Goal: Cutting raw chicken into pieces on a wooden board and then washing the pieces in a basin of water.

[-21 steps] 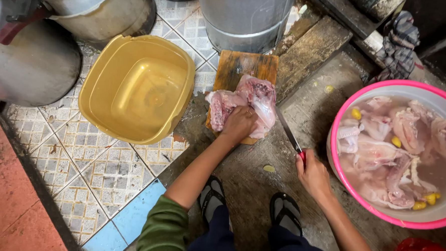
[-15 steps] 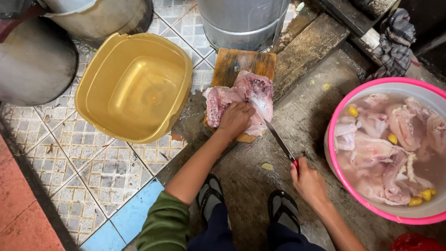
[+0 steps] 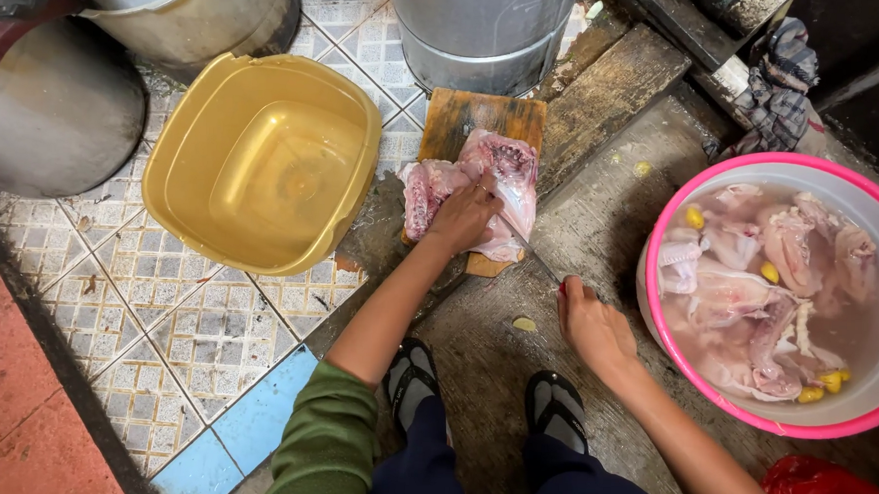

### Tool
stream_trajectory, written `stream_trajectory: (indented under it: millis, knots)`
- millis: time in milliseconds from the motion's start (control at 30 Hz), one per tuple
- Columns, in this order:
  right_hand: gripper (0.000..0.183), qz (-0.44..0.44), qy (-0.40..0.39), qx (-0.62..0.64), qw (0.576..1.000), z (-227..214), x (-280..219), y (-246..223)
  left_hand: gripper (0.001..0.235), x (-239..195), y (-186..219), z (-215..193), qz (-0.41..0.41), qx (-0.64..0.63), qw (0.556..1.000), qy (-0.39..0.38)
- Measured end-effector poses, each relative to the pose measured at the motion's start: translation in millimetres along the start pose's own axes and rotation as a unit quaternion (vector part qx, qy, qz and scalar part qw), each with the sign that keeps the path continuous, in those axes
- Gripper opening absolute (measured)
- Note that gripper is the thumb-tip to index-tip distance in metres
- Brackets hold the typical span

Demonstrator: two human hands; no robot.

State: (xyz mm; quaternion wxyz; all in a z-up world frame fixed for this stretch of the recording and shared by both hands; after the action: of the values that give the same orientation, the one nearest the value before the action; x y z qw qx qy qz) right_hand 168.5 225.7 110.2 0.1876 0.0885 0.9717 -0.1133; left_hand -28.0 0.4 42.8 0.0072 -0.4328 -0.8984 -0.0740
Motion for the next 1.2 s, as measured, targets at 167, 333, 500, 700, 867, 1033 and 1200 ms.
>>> stream_trajectory:
  millis: [167, 333, 500, 700, 867, 1033, 1200]
  knots:
    - [0.029, -0.007, -0.002, -0.011, 1.0, -12, 7, -9, 0.081, 0, -5, -13, -0.006, -0.017, 1.0, 0.026]
    - [0.03, -0.007, -0.026, 0.005, 1.0, -17, 7, -27, 0.085, -6, -5, -15, 0.003, -0.027, 0.997, 0.065]
    - [0.027, -0.029, -0.009, -0.018, 0.999, -21, 23, -47, 0.085, -9, -4, -18, 0.003, -0.059, 0.995, 0.078]
    - [0.031, -0.024, -0.043, -0.04, 0.998, -12, 24, -42, 0.076, -11, -2, -17, 0.007, -0.066, 0.997, 0.043]
    - [0.024, -0.02, -0.037, -0.046, 0.998, 12, 61, -53, 0.076, -7, -7, -17, 0.017, -0.05, 0.998, 0.03]
    - [0.032, -0.014, -0.038, -0.017, 0.999, 35, 74, -47, 0.08, -6, -24, -8, 0.008, -0.037, 0.999, -0.006]
    - [0.03, 0.017, -0.047, -0.004, 0.999, 55, 54, -18, 0.08, 1, -11, -4, 0.018, -0.022, 0.999, -0.022]
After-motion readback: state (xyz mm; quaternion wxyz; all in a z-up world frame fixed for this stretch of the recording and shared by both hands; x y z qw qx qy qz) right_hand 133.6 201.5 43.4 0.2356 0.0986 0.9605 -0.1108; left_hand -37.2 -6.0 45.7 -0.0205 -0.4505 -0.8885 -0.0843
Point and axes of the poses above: each hand's wrist, its own x-axis towards the middle knuckle, its own z-axis out of the palm, y = z × x, the point moved 1 cm from there along x, towards the middle knuckle, and after that the axes turned 8 degrees about z, right-handed, at the moved point
